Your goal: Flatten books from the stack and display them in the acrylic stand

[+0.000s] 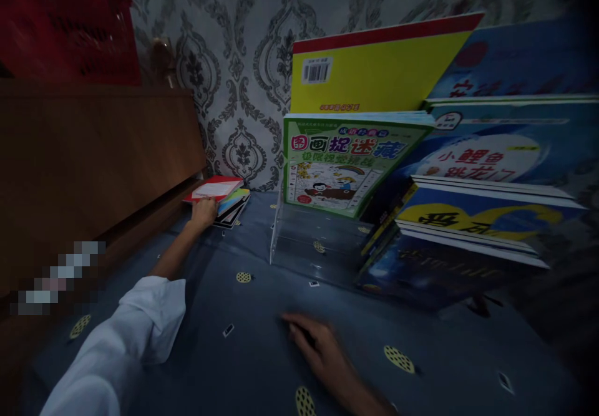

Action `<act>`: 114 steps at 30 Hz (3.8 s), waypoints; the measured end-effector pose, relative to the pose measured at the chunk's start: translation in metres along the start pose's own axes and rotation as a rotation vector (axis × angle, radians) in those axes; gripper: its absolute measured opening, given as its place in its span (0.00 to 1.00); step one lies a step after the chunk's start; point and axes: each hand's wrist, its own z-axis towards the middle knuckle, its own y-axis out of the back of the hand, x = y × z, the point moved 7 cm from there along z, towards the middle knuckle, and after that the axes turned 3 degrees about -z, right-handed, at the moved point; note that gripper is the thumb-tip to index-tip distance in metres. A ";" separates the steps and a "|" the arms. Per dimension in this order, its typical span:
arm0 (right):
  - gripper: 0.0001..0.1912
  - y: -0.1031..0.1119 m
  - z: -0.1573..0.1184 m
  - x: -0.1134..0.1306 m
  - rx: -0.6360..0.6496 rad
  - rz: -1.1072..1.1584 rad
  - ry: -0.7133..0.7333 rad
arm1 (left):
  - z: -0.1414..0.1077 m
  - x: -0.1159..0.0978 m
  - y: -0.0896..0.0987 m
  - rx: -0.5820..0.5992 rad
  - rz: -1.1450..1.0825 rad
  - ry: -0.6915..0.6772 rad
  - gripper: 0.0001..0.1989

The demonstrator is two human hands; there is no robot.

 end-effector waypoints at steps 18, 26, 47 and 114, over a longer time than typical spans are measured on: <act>0.22 0.003 0.003 0.018 0.034 -0.017 0.029 | -0.030 0.000 0.019 0.019 0.060 -0.078 0.22; 0.22 0.003 0.004 0.017 0.029 -0.051 0.050 | -0.064 -0.013 0.026 0.021 0.117 -0.163 0.20; 0.20 0.004 0.004 0.024 0.019 -0.065 0.123 | -0.284 -0.088 0.034 0.129 0.221 -0.559 0.12; 0.24 0.003 -0.003 0.020 -0.019 -0.584 0.176 | -0.268 -0.163 0.014 -0.001 -0.246 -0.619 0.17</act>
